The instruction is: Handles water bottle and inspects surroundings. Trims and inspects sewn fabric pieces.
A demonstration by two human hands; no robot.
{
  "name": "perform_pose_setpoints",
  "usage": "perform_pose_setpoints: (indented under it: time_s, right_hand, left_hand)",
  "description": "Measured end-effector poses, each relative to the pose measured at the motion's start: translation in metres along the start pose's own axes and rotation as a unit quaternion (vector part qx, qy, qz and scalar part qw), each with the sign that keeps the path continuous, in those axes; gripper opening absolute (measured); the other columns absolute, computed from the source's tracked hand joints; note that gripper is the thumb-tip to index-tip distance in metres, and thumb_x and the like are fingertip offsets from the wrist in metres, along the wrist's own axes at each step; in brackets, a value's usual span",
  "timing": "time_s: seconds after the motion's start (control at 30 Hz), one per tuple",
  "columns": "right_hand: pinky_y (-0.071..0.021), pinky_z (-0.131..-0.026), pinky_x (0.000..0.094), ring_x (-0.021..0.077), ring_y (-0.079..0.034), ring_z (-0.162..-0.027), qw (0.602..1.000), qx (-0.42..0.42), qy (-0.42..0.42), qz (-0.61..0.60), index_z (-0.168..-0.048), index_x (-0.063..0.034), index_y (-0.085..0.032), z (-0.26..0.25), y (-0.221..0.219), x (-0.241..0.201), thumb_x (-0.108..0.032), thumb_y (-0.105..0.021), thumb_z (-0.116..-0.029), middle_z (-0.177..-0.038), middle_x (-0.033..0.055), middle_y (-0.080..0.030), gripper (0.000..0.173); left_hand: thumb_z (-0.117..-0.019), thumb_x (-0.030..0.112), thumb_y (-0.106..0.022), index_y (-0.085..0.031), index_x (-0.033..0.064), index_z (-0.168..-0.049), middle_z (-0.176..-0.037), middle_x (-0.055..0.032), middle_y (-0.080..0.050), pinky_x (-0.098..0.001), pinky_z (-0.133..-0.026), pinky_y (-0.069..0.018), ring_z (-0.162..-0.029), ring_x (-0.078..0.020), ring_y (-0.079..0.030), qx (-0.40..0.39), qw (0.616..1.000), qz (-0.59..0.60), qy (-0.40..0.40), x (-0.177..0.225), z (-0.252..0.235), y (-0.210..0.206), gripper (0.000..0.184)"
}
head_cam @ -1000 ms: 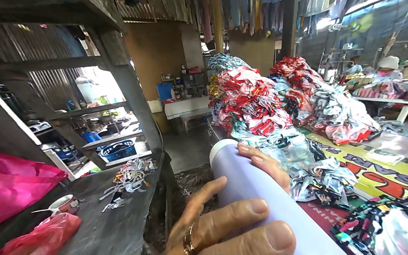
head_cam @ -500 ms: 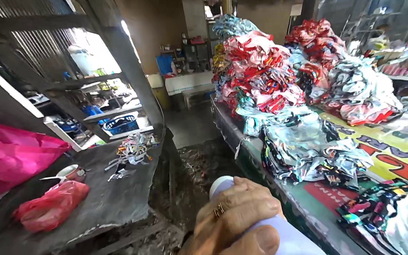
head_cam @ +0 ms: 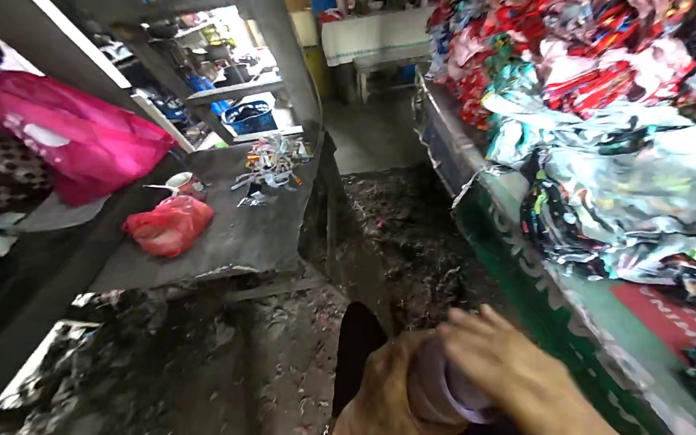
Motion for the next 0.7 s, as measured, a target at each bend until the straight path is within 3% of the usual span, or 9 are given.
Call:
perform_pose_setpoints:
  time_s: [0.13,0.27,0.3,0.37,0.43,0.47,0.53,0.6,0.7]
  right_hand:
    - [-0.0261,-0.123,0.0576,0.0282,-0.043,-0.148,0.988,-0.143,0.013,0.061,-0.146,-0.0115,-0.055,-0.017,-0.024,-0.005,-0.064,-0.034,-0.1047,-0.151,0.0125,-0.056,0.07]
    - [-0.0462,-0.109,0.0469,0.0274,-0.062,-0.127,0.98,-0.184,0.029,0.066,-0.134,-0.0127,-0.065,-0.023,-0.026,-0.004,-0.022,-0.058,-0.106,-0.133,0.0118,-0.068,0.03]
    - [-0.0504,-0.1,0.0441,0.0263,-0.066,-0.115,0.98,-0.179,0.022,0.083,-0.128,-0.012,-0.069,-0.024,-0.03,-0.004,-0.023,-0.062,-0.1039,-0.122,0.0112,-0.072,0.028]
    - [-0.0512,-0.081,0.0437,0.0261,-0.068,-0.087,0.975,-0.161,0.011,0.151,-0.109,-0.0097,-0.072,-0.027,-0.04,-0.002,-0.043,-0.062,-0.1018,-0.094,0.0096,-0.072,0.036]
    - [-0.0498,-0.068,0.0455,0.0272,-0.064,-0.069,0.963,-0.15,0.0,0.223,-0.085,-0.0092,-0.067,-0.03,-0.046,0.001,-0.066,-0.043,-0.1013,-0.072,0.0086,-0.066,0.063]
    - [-0.0495,-0.066,0.0458,0.0278,-0.064,-0.068,0.962,-0.149,-0.009,0.229,-0.083,-0.0087,-0.066,-0.031,-0.047,0.003,-0.07,-0.035,-0.1009,-0.071,0.0092,-0.065,0.072]
    - [-0.0517,-0.072,0.0459,0.029,-0.067,-0.082,0.971,-0.155,-0.024,0.18,-0.107,-0.0065,-0.071,-0.033,-0.048,0.005,-0.072,-0.031,-0.1006,-0.089,0.0125,-0.071,0.077]
    - [-0.0532,-0.081,0.0448,0.0285,-0.068,-0.094,0.978,-0.179,-0.018,0.101,-0.131,-0.0069,-0.066,-0.03,-0.052,0.007,-0.062,-0.042,-0.1036,-0.106,0.0141,-0.073,0.066]
    - [-0.0542,-0.085,0.0448,0.0291,-0.069,-0.099,0.976,-0.214,-0.003,0.052,-0.13,-0.008,-0.067,-0.026,-0.057,0.011,-0.029,-0.063,-0.1026,-0.11,0.0146,-0.073,0.034]
  left_hand:
    - [-0.0694,0.055,-0.088,-0.055,0.0028,-0.136,-0.118,-0.0107,-0.071,-0.0267,-0.094,-0.0573,-0.109,-0.0089,-0.068,0.021,0.998,-0.051,0.032,-0.008,0.015,0.016,0.091]
    - [-0.0715,0.058,-0.085,-0.056,0.0057,-0.137,-0.122,-0.011,-0.071,-0.0304,-0.091,-0.0594,-0.108,-0.0126,-0.07,0.017,0.996,-0.081,0.03,-0.021,0.032,0.028,0.089]
    - [-0.072,0.06,-0.085,-0.056,0.0062,-0.137,-0.122,-0.0111,-0.071,-0.0309,-0.089,-0.0597,-0.108,-0.0132,-0.07,0.015,0.995,-0.09,0.033,-0.023,0.037,0.03,0.088]
    - [-0.0741,0.061,-0.083,-0.058,0.0065,-0.135,-0.121,-0.0112,-0.071,-0.032,-0.088,-0.0602,-0.107,-0.0143,-0.07,0.009,0.994,-0.102,0.037,-0.026,0.044,0.031,0.086]
    - [-0.0768,0.065,-0.079,-0.061,0.0069,-0.132,-0.119,-0.0113,-0.073,-0.0329,-0.087,-0.0605,-0.105,-0.0161,-0.072,0.0,0.992,-0.126,0.027,-0.026,0.049,0.03,0.082]
    - [-0.0772,0.067,-0.077,-0.062,0.0069,-0.131,-0.118,-0.0118,-0.073,-0.0335,-0.086,-0.0602,-0.104,-0.0172,-0.072,-0.006,0.99,-0.143,0.02,-0.026,0.051,0.028,0.082]
    - [-0.0754,0.066,-0.078,-0.063,0.0053,-0.129,-0.118,-0.0128,-0.073,-0.0342,-0.087,-0.0596,-0.104,-0.0185,-0.072,-0.012,0.989,-0.147,0.021,-0.028,0.054,0.028,0.082]
    - [-0.0722,0.063,-0.082,-0.062,0.0029,-0.131,-0.119,-0.0135,-0.073,-0.0346,-0.089,-0.06,-0.107,-0.018,-0.071,-0.002,0.992,-0.117,0.044,-0.032,0.057,0.031,0.086]
    - [-0.0723,0.059,-0.084,-0.058,0.0022,-0.135,-0.123,-0.014,-0.07,-0.0347,-0.09,-0.0596,-0.109,-0.017,-0.07,0.013,0.994,-0.081,0.07,-0.038,0.059,0.037,0.089]
Point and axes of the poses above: each hand's wrist, its own z-axis away from the middle knuckle, its own y-axis out of the back of the hand, x = y × z, the point moved 6 cm from there along -z, towards the middle knuckle
